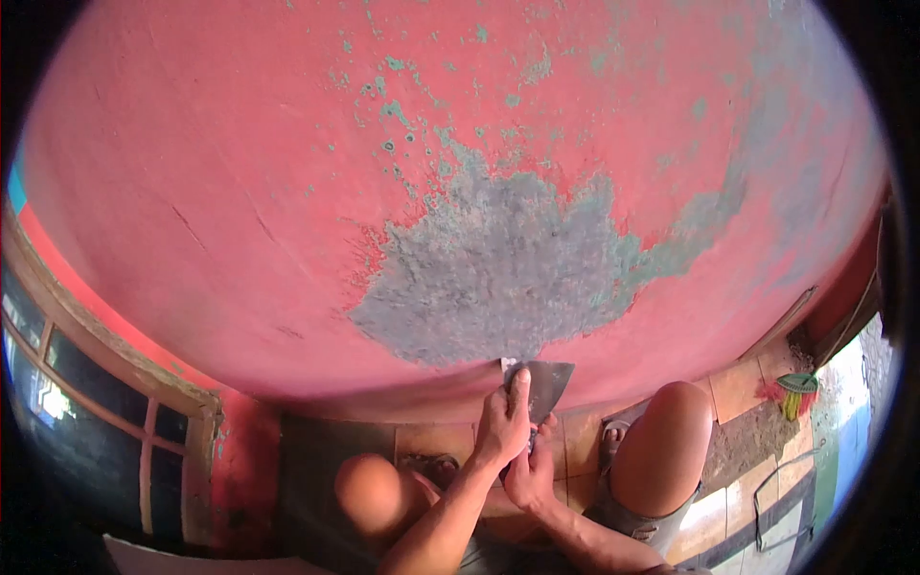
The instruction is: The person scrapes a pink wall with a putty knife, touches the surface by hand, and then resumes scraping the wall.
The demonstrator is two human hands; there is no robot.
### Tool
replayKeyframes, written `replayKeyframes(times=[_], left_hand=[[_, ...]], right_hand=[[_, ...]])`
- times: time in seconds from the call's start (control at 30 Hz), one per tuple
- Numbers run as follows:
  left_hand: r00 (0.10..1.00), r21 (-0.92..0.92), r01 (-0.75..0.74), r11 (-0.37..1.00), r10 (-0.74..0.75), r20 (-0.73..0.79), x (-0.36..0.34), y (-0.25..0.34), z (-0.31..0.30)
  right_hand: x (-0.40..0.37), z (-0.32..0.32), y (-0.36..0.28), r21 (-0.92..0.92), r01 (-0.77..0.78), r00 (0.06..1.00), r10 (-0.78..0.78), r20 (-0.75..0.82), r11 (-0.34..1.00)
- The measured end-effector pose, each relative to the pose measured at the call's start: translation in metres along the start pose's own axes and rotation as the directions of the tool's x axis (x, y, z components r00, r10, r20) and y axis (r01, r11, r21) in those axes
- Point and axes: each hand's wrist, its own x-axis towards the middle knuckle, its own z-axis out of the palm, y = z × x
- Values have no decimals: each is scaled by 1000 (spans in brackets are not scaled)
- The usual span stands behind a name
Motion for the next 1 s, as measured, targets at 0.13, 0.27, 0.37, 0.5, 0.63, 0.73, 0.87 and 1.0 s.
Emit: replayKeyframes(times=[0.13,0.27,0.37,0.5,0.63,0.73,0.87,1.0], left_hand=[[998,66,-55,996,55,-4,5,-9,-3],[999,42,-43,998,43,1,9,-30,-6],[999,-23,-39,999,39,-11,0,-2,-2],[985,244,-135,960,156,-69,8,-27,-9],[997,19,-14,1000,16,-74,1,-6,0],[994,200,-79,976,94,-63,5,-22,-8],[999,-23,24,999,-24,-25,-1,-3,-2],[992,312,-74,947,102,-74,6,-19,-9]], right_hand=[[5,-4,-3,-77,-24,998,28,48,997],[4,-4,-17,-146,3,999,3,38,989],[-1,-6,-5,-192,61,998,-58,21,979],[1,-1,-7,-43,-62,997,63,41,997],[-1,-2,-1,-128,-7,999,11,32,992],[3,-3,2,-34,-176,981,178,78,984],[7,-2,-13,-205,137,991,-134,28,969],[-1,-2,6,-7,-128,990,129,57,992]])
